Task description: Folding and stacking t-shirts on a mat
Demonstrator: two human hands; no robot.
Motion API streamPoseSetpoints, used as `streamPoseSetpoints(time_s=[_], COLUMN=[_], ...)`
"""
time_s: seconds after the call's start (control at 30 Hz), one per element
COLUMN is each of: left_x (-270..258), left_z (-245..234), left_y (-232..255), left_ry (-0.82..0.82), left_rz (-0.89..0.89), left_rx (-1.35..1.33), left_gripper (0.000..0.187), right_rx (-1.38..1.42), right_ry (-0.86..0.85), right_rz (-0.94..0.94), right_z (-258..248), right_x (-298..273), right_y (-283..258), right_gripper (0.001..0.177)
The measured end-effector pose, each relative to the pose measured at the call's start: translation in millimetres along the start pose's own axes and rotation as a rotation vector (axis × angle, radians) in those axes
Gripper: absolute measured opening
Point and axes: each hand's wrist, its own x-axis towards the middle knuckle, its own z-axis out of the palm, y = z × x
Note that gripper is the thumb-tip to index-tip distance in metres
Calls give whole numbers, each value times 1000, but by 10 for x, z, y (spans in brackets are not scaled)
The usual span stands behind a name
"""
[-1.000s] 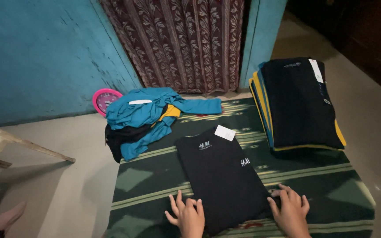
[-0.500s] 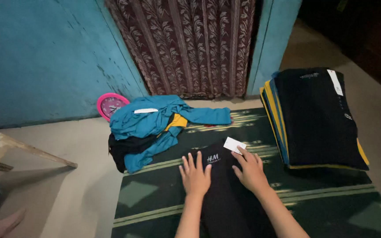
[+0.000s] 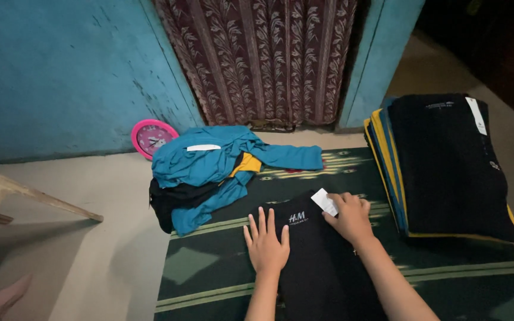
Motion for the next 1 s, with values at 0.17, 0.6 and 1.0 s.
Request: streamPoseSetpoints(time_s=[0.17,0.6,1.0], left_x=[20,14,31], left_z=[-30,122,232], left_y=[27,-41,-57], left_ry=[-25,25,84], left_rz=[-23,-74,-75], left_rx=[-8,-2,29], left_gripper=[66,73,75], right_rx=[-41,132,-80], right_ry=[38,368,246], right_rz=[57,38,95], right_z=[-138,533,488], right_x=[-66,-111,-149], right_y=[-227,-250,-304], right_gripper=[49,25,50])
